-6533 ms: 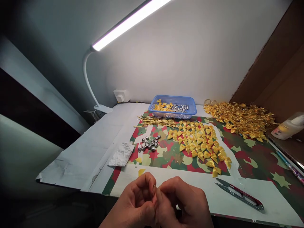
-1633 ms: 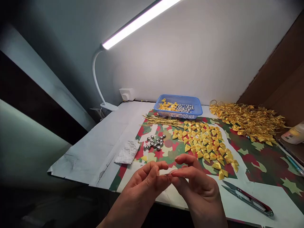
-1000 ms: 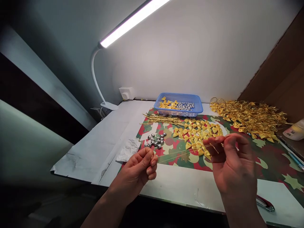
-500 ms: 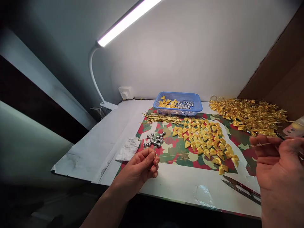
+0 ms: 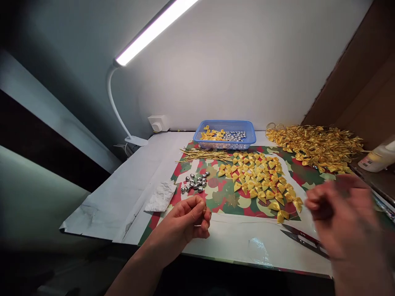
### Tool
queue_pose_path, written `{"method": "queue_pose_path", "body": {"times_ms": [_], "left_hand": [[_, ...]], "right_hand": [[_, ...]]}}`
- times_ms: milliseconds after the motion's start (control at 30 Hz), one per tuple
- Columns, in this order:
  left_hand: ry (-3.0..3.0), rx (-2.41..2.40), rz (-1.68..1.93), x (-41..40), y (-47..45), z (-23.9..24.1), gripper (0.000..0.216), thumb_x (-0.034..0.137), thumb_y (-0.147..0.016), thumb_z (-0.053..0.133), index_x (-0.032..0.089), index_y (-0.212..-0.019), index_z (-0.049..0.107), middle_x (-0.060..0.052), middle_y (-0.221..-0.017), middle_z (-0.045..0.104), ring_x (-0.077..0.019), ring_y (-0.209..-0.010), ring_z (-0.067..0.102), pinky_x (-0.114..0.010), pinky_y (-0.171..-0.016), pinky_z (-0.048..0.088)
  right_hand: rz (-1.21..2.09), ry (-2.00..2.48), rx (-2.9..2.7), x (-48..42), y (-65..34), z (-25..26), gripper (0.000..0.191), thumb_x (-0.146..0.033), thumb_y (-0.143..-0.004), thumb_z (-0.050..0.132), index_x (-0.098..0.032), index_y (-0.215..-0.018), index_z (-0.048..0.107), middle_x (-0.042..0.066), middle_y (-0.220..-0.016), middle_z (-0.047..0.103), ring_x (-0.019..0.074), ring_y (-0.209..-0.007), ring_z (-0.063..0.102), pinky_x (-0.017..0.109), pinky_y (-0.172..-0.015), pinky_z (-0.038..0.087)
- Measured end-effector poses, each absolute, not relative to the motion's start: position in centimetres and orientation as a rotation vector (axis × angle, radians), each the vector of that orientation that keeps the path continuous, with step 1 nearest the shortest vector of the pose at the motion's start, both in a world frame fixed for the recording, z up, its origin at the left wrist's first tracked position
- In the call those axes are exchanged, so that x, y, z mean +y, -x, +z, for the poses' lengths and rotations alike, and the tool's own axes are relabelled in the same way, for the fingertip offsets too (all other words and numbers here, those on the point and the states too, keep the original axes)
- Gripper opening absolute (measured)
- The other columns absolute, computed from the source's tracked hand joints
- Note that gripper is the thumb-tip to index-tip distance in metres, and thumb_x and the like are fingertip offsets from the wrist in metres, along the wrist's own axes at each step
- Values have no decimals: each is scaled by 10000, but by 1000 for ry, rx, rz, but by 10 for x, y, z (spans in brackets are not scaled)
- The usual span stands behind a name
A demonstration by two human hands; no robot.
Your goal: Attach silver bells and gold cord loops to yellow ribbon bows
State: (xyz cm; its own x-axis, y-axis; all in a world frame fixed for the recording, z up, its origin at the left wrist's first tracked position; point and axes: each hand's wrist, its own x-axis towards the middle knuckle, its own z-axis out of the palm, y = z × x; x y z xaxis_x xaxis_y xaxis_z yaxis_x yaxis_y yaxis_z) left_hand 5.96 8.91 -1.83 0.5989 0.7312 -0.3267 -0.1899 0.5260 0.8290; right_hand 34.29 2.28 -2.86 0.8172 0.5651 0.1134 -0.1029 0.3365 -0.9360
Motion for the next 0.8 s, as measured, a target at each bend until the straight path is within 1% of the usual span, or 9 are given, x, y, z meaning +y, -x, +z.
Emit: {"method": "queue_pose_path", "body": {"times_ms": [33,67,133,167,233,300,433,633,800], "left_hand": [[-866,742,603,87,-62,-15,273,345,-910,677,162,-759,544,-12,-758,642,-76,-582,569,-230,-609,551],[-888,747,589,84,-65,-12,269,344,-919,664,160,-759,552,-16,-755,651,-84,-585,581,-244,-617,561],[-950,762,563,80,-69,-6,271,345,-931,645,152,-755,570,-18,-726,660,-97,-583,605,-261,-625,572],[-980,770,557,79,-70,-3,274,349,-931,643,149,-755,577,-18,-721,664,-102,-580,613,-263,-623,573],[-1035,781,563,77,-71,2,280,359,-929,641,146,-756,585,-14,-712,662,-106,-585,622,-260,-622,569],[-1071,791,588,76,-69,5,286,362,-930,640,144,-752,585,-9,-708,656,-102,-594,617,-246,-628,561],[-1042,797,636,75,-65,1,287,374,-949,611,135,-790,616,-14,-743,651,-96,-613,603,-250,-658,558],[-876,774,696,72,-62,-13,302,432,-978,534,166,-1010,675,-48,-991,641,-108,-657,631,-291,-661,572],[-935,783,554,75,-62,-22,270,346,-831,761,161,-1017,697,-43,-941,685,-78,-586,601,-244,-623,546]], "right_hand": [[542,1159,-495,24,-329,-30,414,-340,-550,889,-281,-847,606,-63,-536,527,131,-504,564,192,-410,423],[632,1174,-545,24,-313,-31,355,-371,-600,876,-251,-835,638,-36,-602,580,124,-532,583,190,-429,442],[861,1218,-688,22,-281,-31,309,-454,-743,802,-181,-853,709,57,-847,702,30,-408,457,172,-383,373],[1000,1239,-787,22,-267,-31,328,-500,-832,717,-187,-927,718,67,-934,706,11,-399,434,167,-388,357],[1243,1217,-974,21,-246,-27,372,-539,-889,637,-190,-991,715,31,-827,683,33,-408,449,174,-404,365],[1400,1197,-1246,21,-236,-23,359,-520,-937,565,-187,-937,700,-9,-729,619,72,-496,481,191,-465,383],[1308,1311,-1504,23,-238,-22,331,-407,-962,529,-174,-756,643,-11,-717,566,124,-686,473,242,-632,365],[1178,1455,-1505,20,-246,-27,372,-441,-969,485,-179,-731,601,-16,-688,502,137,-670,438,273,-612,314],[1116,1519,-1536,17,-253,-26,399,-499,-974,486,-193,-755,619,-11,-717,529,146,-694,478,269,-616,342]]}}
